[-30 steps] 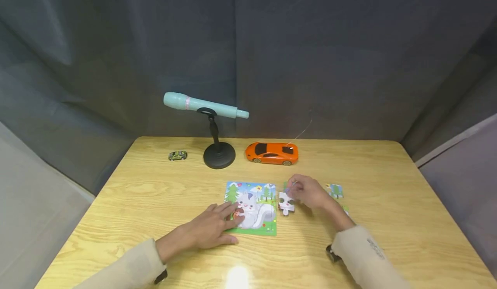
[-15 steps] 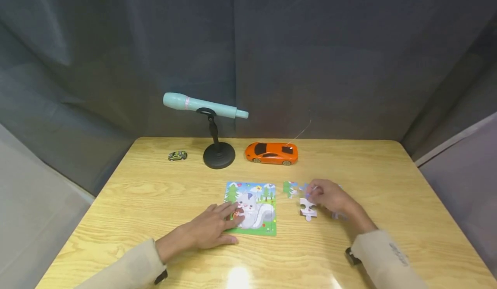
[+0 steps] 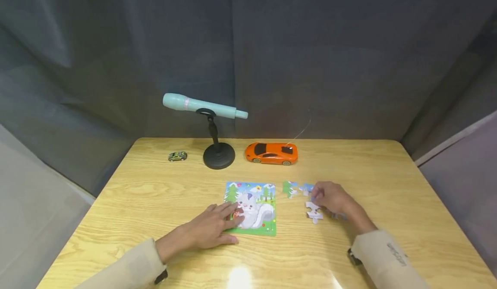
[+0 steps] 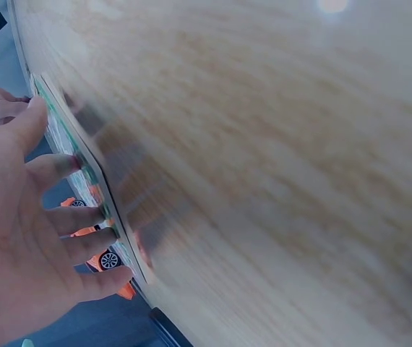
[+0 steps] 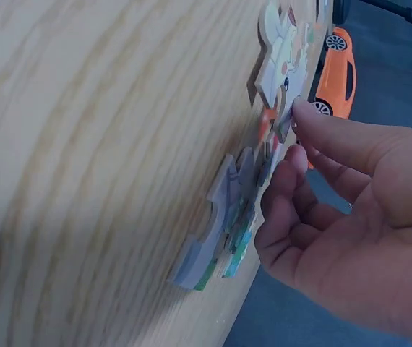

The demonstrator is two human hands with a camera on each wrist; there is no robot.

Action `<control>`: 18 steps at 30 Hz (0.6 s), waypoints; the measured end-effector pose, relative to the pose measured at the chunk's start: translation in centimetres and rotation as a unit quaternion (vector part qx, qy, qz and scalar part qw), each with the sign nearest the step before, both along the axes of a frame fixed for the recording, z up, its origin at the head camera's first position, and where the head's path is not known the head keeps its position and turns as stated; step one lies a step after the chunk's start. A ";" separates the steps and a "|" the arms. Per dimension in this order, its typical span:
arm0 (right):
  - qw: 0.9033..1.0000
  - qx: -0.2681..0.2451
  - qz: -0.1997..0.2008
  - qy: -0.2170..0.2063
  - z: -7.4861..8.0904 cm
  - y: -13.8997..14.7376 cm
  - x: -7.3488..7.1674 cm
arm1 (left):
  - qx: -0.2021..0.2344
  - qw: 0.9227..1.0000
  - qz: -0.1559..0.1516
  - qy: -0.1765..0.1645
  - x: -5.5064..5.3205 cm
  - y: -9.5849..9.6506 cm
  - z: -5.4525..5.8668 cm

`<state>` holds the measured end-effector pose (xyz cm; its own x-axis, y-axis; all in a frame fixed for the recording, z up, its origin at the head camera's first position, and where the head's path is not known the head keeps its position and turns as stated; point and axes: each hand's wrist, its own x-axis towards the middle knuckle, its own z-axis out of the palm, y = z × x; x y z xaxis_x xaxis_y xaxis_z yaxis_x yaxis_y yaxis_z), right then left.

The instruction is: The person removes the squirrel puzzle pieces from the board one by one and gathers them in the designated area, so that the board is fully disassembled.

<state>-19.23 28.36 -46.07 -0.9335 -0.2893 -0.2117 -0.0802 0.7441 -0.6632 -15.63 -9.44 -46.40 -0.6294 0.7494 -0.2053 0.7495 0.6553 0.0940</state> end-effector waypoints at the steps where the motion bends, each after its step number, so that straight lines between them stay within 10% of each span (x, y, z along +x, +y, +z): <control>1: 1.000 0.005 -0.004 0.000 -0.1 0.0 0.0 | -0.001 1.000 -0.001 0.001 0.0 0.0 0.0; 18: 0.999 0.007 0.003 0.034 1.2 -5.0 -1.4 | 0.011 1.000 -0.017 0.007 -0.2 -0.3 -0.1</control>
